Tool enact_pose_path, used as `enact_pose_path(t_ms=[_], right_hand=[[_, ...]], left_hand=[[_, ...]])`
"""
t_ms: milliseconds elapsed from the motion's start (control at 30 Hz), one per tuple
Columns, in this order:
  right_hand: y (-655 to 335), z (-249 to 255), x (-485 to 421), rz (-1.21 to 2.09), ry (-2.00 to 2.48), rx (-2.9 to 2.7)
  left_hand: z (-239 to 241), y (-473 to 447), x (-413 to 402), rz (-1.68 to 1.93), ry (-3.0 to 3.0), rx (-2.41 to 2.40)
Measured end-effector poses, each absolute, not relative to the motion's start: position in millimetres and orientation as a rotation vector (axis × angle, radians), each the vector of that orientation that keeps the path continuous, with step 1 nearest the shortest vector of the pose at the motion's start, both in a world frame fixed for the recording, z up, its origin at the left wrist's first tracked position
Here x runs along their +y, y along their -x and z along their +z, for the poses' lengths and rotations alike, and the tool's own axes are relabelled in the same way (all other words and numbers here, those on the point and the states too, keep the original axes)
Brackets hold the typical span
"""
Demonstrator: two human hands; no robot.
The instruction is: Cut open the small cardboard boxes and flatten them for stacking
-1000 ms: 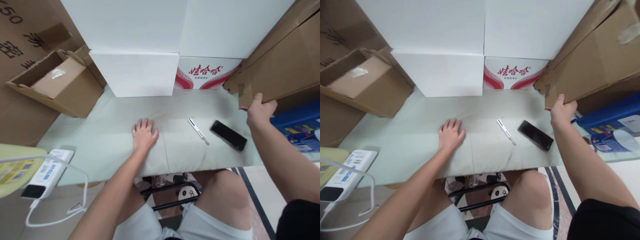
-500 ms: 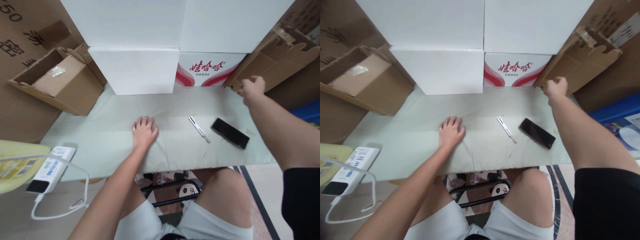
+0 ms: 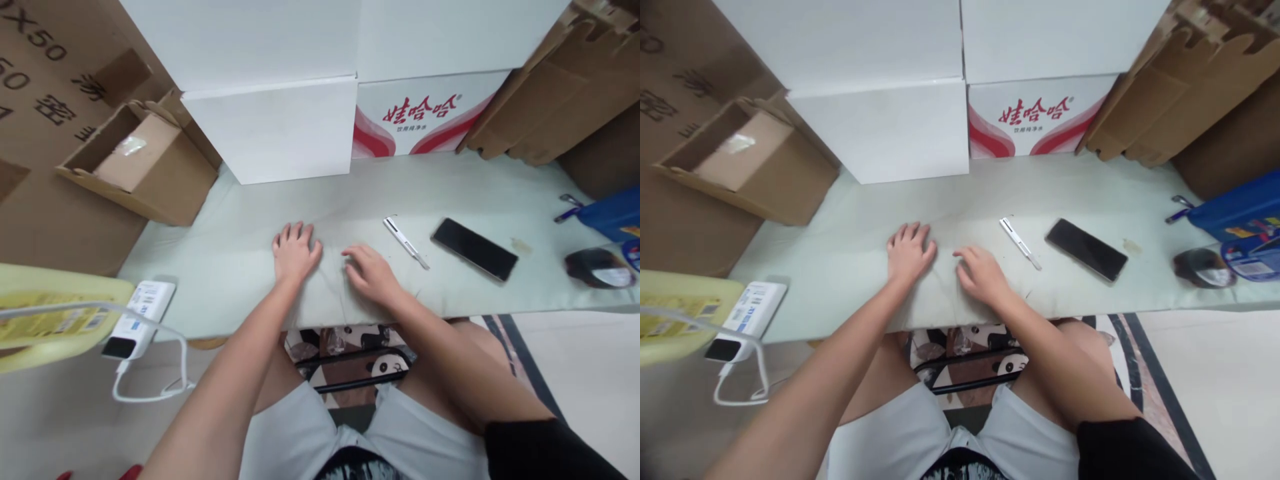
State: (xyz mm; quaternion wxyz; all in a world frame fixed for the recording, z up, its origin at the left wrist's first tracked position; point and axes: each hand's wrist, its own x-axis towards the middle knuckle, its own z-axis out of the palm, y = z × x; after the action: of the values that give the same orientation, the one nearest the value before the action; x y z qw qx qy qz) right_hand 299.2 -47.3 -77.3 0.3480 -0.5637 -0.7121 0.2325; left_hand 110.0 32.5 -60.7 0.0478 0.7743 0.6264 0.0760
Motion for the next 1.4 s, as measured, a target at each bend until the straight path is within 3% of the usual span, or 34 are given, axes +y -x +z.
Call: enact_pose_path(t_ms=[533,1200,1400], right_hand=[[-287.1,-80.4,-48.7,0.480,1.521,-2.088],[-297.6,-78.0,-48.3,0.586,1.445,-2.113],[-292.6,-78.8,-50.7,0.501,1.496,-2.097]], left_hand=[[-56.2,-114.1,29.9,0.210,-2.331,1.961],[-60.8,-114.8,32.6,0.245,-2.318,1.941],[-62.0,-104.5,46.5,0.594,-1.949,1.816]])
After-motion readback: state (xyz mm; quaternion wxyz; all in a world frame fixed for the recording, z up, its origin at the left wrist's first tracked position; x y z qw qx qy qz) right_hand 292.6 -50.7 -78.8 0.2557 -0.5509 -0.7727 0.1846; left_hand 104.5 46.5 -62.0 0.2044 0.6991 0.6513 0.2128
